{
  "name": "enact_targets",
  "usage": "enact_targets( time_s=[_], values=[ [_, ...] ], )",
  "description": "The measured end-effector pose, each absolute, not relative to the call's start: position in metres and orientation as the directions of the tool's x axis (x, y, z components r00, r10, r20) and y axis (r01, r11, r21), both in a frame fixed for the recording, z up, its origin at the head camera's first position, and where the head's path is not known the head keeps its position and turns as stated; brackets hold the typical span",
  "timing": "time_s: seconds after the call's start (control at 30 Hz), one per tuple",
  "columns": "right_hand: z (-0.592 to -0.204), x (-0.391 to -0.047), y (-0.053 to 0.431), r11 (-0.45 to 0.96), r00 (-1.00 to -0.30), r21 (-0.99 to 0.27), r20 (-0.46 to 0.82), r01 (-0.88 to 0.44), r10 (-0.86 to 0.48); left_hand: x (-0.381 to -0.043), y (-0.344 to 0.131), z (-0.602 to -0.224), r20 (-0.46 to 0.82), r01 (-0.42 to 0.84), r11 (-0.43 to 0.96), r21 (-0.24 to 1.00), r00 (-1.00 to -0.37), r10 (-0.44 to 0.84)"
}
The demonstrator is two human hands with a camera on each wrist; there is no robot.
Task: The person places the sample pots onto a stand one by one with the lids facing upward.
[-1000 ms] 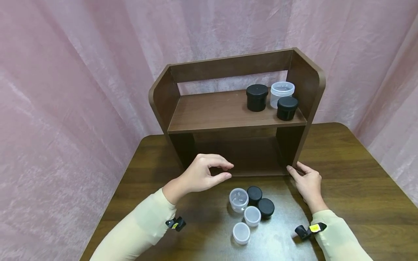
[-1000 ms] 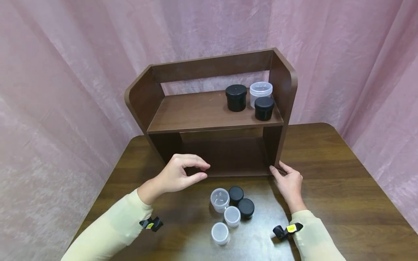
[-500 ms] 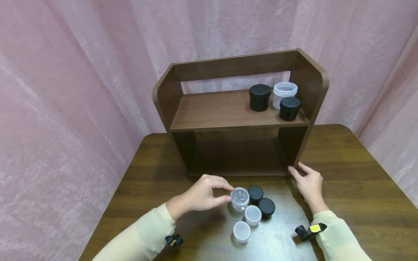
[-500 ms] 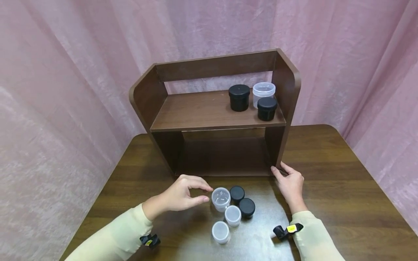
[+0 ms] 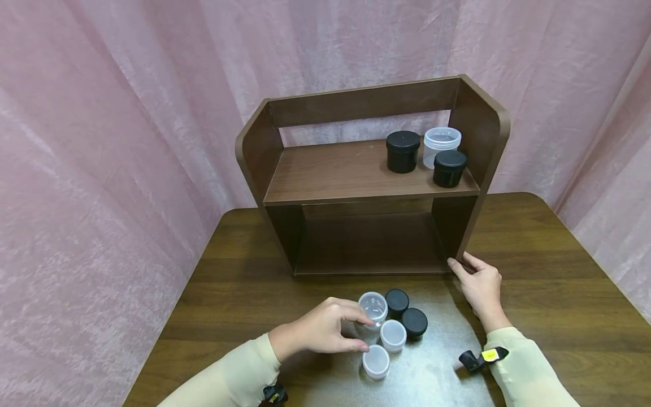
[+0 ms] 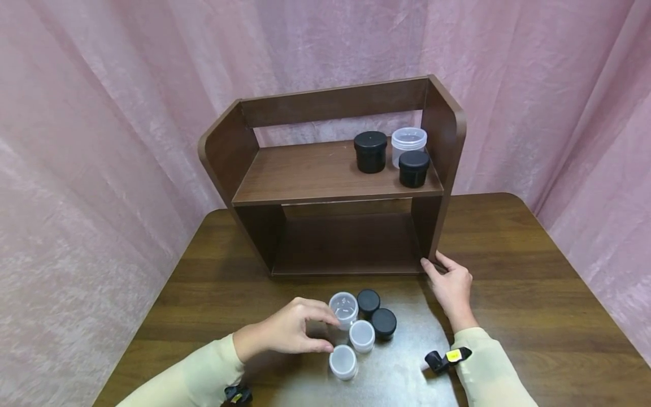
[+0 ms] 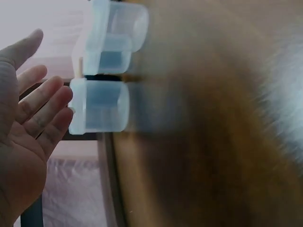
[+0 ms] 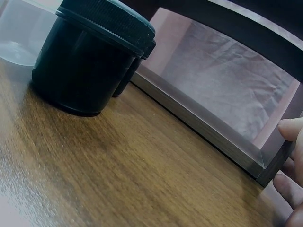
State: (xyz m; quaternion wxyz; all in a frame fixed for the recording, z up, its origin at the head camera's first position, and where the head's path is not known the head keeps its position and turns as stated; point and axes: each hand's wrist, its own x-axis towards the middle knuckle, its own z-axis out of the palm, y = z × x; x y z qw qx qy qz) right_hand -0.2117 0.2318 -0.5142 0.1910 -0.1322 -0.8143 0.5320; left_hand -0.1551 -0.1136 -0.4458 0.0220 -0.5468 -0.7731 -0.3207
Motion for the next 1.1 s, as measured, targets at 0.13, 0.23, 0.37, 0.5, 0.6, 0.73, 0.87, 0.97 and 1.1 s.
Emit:
enact_targets(
  time_s=[0.13,0.23,0.37,0.5,0.6,0.73,0.87,0.97,1.1],
  values=[
    [-0.514,-0.212,0.232,0.399,-0.889,-0.917,0.176,0.008,0.422,-0.150,-0.111,-0.455,0.345,0.857,0.197,0.476,-0.388,0.855],
    [-0.515,-0.212,0.232,0.396,-0.888,-0.918,0.180,0.003,0.424,-0.148,-0.109,-0.461,0.328,0.857,0.186,0.481,-0.373,0.868],
    [-0.515,-0.212,0.232,0.394,-0.887,-0.919,0.181,0.001,0.425,-0.146,-0.108,-0.468,0.307,0.875,0.186,0.447,-0.345,0.887],
    [-0.515,-0.212,0.231,0.398,-0.889,-0.918,0.181,0.002,0.422,-0.143,-0.107,-0.472,0.277,0.888,0.213,0.407,-0.342,0.898],
    [-0.515,-0.212,0.232,0.400,-0.891,-0.916,0.182,-0.001,0.415,-0.142,-0.107,-0.473,0.264,0.880,0.225,0.418,-0.355,0.897],
    [-0.515,-0.213,0.232,0.396,-0.891,-0.918,0.183,-0.003,0.416,-0.142,-0.108,-0.474,0.257,0.866,0.238,0.440,-0.375,0.891],
    [-0.515,-0.212,0.232,0.394,-0.890,-0.919,0.175,0.006,0.422,-0.142,-0.112,-0.474,0.255,0.860,0.264,0.436,-0.400,0.880],
    [-0.516,-0.212,0.232,0.401,-0.890,-0.916,0.175,0.009,0.421,-0.142,-0.116,-0.473,0.257,0.851,0.280,0.444,-0.420,0.870],
    [-0.516,-0.212,0.232,0.401,-0.891,-0.916,0.180,0.003,0.417,-0.144,-0.122,-0.476,0.280,0.848,0.282,0.449,-0.433,0.857]
  ],
)
